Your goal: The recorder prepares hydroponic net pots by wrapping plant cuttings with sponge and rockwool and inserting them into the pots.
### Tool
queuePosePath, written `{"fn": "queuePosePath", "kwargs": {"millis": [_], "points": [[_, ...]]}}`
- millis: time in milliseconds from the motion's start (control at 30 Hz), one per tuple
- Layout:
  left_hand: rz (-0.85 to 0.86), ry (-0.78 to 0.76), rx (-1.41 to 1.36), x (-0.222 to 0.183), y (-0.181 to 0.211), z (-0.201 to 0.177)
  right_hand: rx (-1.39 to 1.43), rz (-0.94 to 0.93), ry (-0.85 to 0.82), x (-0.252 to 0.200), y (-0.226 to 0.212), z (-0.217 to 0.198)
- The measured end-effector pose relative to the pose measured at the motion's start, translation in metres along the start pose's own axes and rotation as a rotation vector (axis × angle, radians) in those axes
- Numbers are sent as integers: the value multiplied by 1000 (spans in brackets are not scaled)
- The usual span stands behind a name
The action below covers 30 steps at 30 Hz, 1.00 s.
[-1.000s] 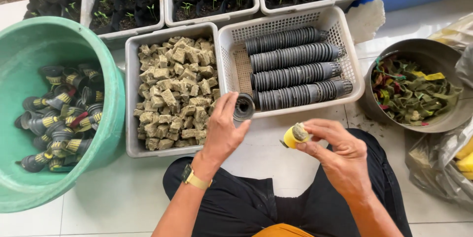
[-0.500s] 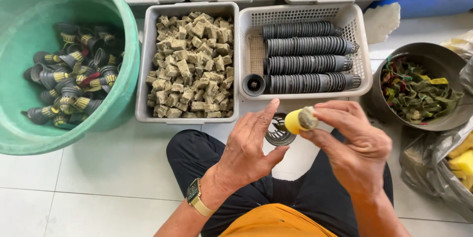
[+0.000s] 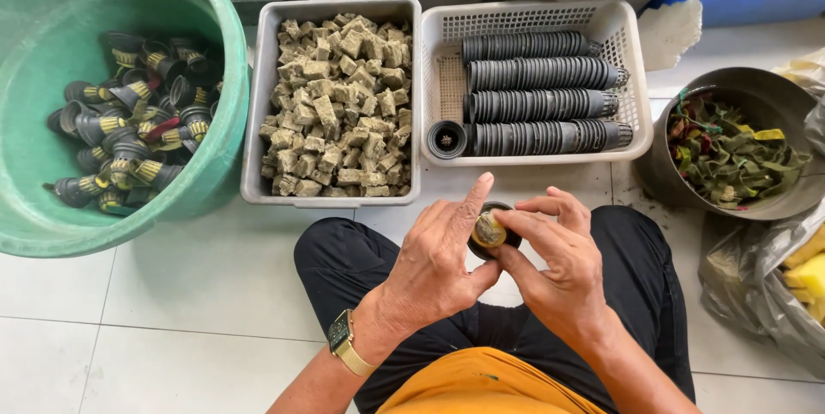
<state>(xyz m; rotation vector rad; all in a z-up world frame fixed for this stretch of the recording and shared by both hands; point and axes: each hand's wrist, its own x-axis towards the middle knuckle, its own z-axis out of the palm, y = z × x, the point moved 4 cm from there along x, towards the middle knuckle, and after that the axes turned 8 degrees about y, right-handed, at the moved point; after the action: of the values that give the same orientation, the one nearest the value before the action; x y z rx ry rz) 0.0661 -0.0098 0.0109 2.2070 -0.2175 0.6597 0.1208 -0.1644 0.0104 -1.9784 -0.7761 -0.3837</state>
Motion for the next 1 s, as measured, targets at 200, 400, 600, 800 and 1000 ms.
{"fn": "queuePosePath", "kwargs": {"millis": [200,400,600,800,1000], "points": [[56,-61,17,1,6,4,-18,-25,-155,2,5,-5],[77,-91,35,3,15,6,64,45,-65,-7,2,-14],[113,-101,7,1,18,15,171,200,-72,-27,38,-13],[30,28,-172,-4,15,11,936,1147,-25,-77,124,6],[-402,44,-390,-27,-8,26,1335,1126,51,-83,121,4]]}}
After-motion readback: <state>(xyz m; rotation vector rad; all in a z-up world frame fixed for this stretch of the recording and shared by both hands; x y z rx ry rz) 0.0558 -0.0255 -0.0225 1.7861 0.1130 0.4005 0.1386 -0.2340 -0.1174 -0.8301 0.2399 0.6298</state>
